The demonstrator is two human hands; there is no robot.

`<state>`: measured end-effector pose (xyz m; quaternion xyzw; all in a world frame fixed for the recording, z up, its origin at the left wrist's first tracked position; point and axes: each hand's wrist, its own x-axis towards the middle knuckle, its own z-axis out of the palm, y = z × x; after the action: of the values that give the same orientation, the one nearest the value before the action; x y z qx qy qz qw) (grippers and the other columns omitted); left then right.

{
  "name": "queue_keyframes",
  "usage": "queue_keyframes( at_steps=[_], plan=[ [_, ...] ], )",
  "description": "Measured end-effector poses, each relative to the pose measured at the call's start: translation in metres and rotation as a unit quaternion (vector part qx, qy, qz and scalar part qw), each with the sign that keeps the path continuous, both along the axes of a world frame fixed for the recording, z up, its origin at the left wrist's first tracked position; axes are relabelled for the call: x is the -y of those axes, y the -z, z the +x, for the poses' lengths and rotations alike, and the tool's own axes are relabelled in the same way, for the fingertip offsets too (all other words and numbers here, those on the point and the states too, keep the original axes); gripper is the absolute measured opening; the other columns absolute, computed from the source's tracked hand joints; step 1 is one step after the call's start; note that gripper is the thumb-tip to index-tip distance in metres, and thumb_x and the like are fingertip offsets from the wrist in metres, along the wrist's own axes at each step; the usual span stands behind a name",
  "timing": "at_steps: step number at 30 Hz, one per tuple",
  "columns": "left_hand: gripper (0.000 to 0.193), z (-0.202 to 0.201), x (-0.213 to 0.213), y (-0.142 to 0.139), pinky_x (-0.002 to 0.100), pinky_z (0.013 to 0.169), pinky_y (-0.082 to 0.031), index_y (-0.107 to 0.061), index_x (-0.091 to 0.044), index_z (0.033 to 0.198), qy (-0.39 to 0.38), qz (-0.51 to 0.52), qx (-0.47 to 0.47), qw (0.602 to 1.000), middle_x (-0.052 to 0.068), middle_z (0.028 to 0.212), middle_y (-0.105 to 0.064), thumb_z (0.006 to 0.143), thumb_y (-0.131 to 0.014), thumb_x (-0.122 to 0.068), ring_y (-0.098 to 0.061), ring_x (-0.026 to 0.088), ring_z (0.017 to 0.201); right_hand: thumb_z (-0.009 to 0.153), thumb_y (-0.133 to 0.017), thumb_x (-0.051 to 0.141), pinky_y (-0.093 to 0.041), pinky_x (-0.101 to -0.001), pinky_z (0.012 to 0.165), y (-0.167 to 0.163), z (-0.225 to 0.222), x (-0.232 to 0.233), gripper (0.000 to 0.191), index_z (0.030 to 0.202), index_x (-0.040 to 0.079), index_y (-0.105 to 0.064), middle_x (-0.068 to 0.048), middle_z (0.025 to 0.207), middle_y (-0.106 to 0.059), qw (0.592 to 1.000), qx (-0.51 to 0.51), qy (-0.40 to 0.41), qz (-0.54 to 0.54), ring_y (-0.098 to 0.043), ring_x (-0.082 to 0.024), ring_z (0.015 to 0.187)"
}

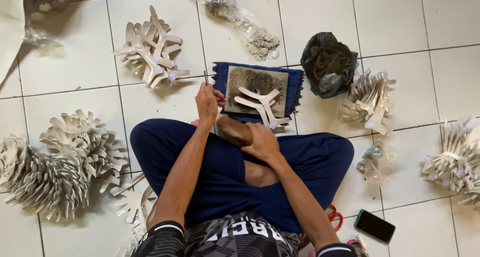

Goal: The person sits cross-legged on a tiled floor and sands white decorative craft components one at a time, rubbing them against a sanding block on a padded board and using a wooden form to hold pieces while smoothing edges, then sets finished pieces aside with other completed piles.

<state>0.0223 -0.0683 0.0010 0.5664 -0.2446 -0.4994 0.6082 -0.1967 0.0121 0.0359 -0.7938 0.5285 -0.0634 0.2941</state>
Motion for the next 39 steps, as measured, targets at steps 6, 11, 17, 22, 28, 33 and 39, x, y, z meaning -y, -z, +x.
queue_keyframes(
  at_steps=[6,11,17,22,28,33,39],
  plan=[
    [0.025,-0.012,-0.008,0.0,0.033,0.05,-0.059,-0.049,0.0,0.088,0.054,0.034,0.202,0.977,0.014,0.07,-0.07,0.099,-0.062,-0.019,-0.075,0.021,0.06,0.074,-0.092,0.045,-0.05,-0.0455,0.091,0.007,0.006,0.003,0.067,0.119,0.007,-0.062,-0.015,0.11,-0.066,0.981,0.121,-0.047,-0.143,-0.064,-0.037,0.103],
    [0.023,-0.015,-0.009,0.007,0.032,0.051,-0.059,-0.048,-0.002,0.089,0.07,0.002,0.223,0.972,0.012,0.071,-0.07,0.1,-0.06,-0.018,-0.075,0.02,0.062,0.076,-0.088,0.036,-0.048,-0.0476,0.085,0.005,-0.022,0.029,0.045,0.101,0.006,-0.065,-0.014,0.101,-0.067,0.955,0.034,0.155,-0.249,-0.063,-0.037,0.099],
    [0.022,-0.015,-0.007,0.014,0.032,0.053,-0.059,-0.048,-0.002,0.087,0.071,0.012,0.221,0.973,0.012,0.071,-0.072,0.1,-0.059,-0.017,-0.075,0.019,0.062,0.069,-0.089,0.037,-0.049,-0.0507,0.074,0.035,-0.037,0.043,0.046,0.09,0.004,-0.065,-0.016,0.086,-0.07,0.972,-0.05,0.155,-0.172,-0.067,-0.039,0.085],
    [0.025,0.002,-0.017,0.003,0.031,0.052,-0.059,-0.048,-0.001,0.084,0.061,0.008,0.213,0.975,0.012,0.073,-0.073,0.1,-0.062,-0.015,-0.075,0.018,0.065,0.079,-0.087,0.037,-0.052,-0.0466,0.066,0.03,-0.039,0.046,0.036,0.088,0.005,-0.074,-0.019,0.079,-0.072,0.978,0.014,0.15,-0.142,-0.069,-0.036,0.071],
    [0.021,0.089,-0.018,-0.04,0.03,0.056,-0.06,-0.054,-0.002,0.087,-0.013,0.005,0.228,0.974,0.013,0.08,-0.076,0.098,-0.064,-0.016,-0.075,0.018,0.067,0.088,-0.079,0.037,-0.051,-0.0315,0.056,-0.02,0.024,0.092,0.033,0.098,0.006,-0.078,-0.007,0.075,-0.076,0.967,0.192,0.169,0.01,-0.069,-0.012,0.063],
    [0.021,0.152,-0.006,-0.048,0.039,0.07,-0.058,-0.054,0.0,0.088,-0.181,0.008,0.305,0.935,0.016,0.084,-0.076,0.097,-0.064,-0.017,-0.077,0.028,0.08,0.09,-0.083,0.038,-0.049,-0.0314,0.059,-0.032,0.137,0.167,0.04,0.093,-0.002,-0.077,-0.01,0.078,-0.076,0.968,0.23,0.08,0.062,-0.063,-0.009,0.065],
    [0.022,0.158,0.015,-0.01,0.049,0.073,-0.054,-0.052,0.002,0.095,-0.212,-0.002,0.408,0.888,0.025,0.09,-0.071,0.091,-0.066,-0.014,-0.07,0.045,0.082,0.082,-0.084,0.05,-0.055,-0.0375,0.088,-0.004,0.223,0.209,0.06,0.117,0.003,-0.072,-0.017,0.111,-0.075,0.99,0.132,0.049,-0.007,-0.071,-0.028,0.102]
  ],
)
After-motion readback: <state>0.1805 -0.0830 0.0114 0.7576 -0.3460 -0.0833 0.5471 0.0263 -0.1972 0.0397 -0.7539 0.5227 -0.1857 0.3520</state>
